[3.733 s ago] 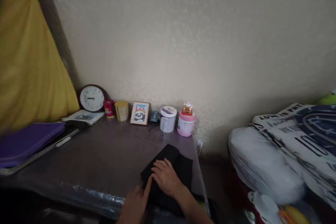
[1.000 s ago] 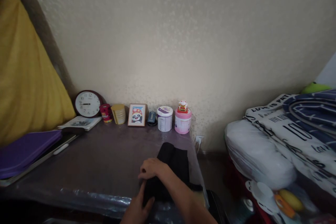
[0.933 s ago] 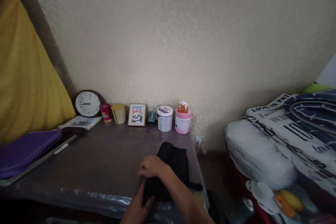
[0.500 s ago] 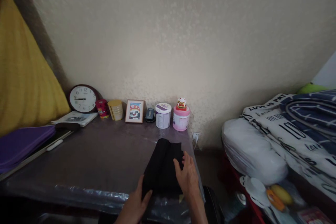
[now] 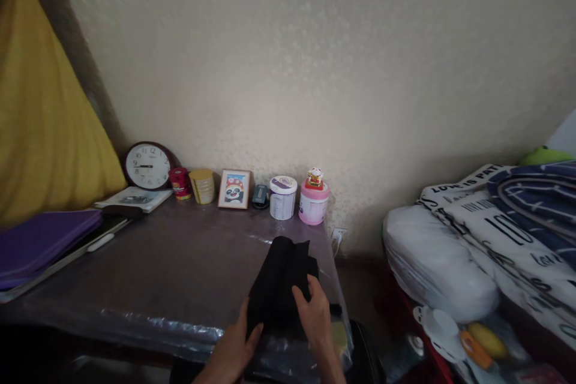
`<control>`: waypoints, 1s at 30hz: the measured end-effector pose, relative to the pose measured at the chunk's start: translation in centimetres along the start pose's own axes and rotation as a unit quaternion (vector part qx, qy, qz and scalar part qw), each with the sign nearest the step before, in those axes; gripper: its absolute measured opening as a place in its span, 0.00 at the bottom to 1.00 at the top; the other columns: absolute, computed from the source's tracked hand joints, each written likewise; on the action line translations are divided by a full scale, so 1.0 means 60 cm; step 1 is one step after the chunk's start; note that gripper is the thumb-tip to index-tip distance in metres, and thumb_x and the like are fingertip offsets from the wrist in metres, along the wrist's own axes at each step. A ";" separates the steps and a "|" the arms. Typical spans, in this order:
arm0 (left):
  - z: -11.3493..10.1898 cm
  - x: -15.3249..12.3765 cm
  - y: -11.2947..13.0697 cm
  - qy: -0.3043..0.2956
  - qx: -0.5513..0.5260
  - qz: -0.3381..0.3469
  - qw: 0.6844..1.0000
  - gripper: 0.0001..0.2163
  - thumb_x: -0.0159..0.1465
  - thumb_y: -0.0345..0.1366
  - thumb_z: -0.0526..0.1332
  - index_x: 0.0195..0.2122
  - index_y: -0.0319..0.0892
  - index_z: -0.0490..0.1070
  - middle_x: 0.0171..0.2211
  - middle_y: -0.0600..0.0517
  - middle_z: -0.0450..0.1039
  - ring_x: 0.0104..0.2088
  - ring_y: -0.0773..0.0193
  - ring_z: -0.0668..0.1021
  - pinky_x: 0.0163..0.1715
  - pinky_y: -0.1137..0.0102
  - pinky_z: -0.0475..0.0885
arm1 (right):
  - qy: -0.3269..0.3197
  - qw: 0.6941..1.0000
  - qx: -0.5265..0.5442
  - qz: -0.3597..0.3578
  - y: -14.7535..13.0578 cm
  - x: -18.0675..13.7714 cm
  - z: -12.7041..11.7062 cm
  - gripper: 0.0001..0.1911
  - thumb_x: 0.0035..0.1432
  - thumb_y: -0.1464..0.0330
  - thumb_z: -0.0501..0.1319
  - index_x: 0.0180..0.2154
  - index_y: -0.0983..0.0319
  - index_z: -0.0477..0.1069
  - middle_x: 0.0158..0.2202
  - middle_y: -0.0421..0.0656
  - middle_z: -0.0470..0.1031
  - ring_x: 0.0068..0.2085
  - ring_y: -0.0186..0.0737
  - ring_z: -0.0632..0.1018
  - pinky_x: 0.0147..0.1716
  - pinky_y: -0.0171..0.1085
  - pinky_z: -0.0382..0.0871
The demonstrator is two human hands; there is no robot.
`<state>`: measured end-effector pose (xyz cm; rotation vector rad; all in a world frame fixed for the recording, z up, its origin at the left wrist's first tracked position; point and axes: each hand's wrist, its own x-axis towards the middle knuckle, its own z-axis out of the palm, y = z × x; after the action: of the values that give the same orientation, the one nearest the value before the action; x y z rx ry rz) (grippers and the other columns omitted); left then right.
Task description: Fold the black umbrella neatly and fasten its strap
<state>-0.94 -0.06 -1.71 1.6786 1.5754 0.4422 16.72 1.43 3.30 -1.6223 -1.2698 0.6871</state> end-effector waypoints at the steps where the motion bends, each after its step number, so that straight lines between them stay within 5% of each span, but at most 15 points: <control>1: 0.001 0.001 0.000 0.001 0.003 -0.001 1.000 0.29 0.62 0.40 0.46 0.60 0.32 0.36 0.43 0.41 0.72 0.43 0.60 0.75 0.39 0.72 0.65 | -0.024 0.999 0.037 0.010 -0.012 0.002 -0.001 0.20 0.47 0.59 0.57 0.41 0.62 0.68 0.39 0.48 0.74 0.43 0.48 0.74 0.35 0.42 0.71; 5: 0.004 0.003 0.002 0.001 0.038 -0.028 0.999 0.29 0.62 0.40 0.46 0.61 0.33 0.36 0.43 0.41 0.72 0.43 0.59 0.75 0.39 0.71 0.65 | -0.068 0.986 0.150 0.032 -0.054 0.013 0.017 0.20 0.45 0.60 0.61 0.40 0.62 0.70 0.38 0.45 0.76 0.40 0.46 0.75 0.31 0.38 0.71; 11: 0.008 0.002 0.013 0.011 0.091 -0.033 0.995 0.29 0.63 0.38 0.46 0.61 0.31 0.35 0.42 0.40 0.72 0.42 0.57 0.75 0.38 0.69 0.66 | -0.088 0.978 0.185 -0.042 -0.063 0.042 0.100 0.15 0.43 0.66 0.61 0.37 0.62 0.72 0.36 0.43 0.76 0.39 0.44 0.75 0.40 0.40 0.68; 19: 0.019 0.001 0.014 0.021 0.143 -0.024 0.989 0.28 0.63 0.37 0.44 0.61 0.28 0.35 0.41 0.38 0.73 0.41 0.55 0.75 0.38 0.67 0.66 | -0.101 0.994 -0.025 -0.027 -0.028 0.054 0.174 0.22 0.44 0.68 0.59 0.45 0.67 0.68 0.39 0.49 0.75 0.42 0.45 0.74 0.41 0.38 0.67; 25: 0.011 -0.002 0.020 0.003 0.160 -0.033 0.987 0.29 0.63 0.38 0.43 0.60 0.28 0.31 0.40 0.39 0.73 0.40 0.54 0.76 0.37 0.66 0.66 | -0.130 0.981 -0.141 -0.038 -0.040 0.052 0.172 0.20 0.45 0.69 0.58 0.44 0.63 0.68 0.32 0.44 0.75 0.36 0.40 0.75 0.34 0.33 0.65; 30: 0.001 -0.017 0.004 0.018 0.100 0.055 0.993 0.31 0.61 0.40 0.45 0.60 0.29 0.34 0.51 0.37 0.64 0.46 0.58 0.72 0.43 0.70 0.64 | -0.138 0.975 -0.171 -0.036 -0.046 0.053 0.167 0.21 0.45 0.67 0.58 0.44 0.64 0.68 0.29 0.42 0.74 0.33 0.39 0.75 0.30 0.32 0.63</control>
<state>-0.91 -1.01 -1.34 1.9268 1.6032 0.3825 7.99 7.78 2.05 -1.7875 -1.7165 0.6944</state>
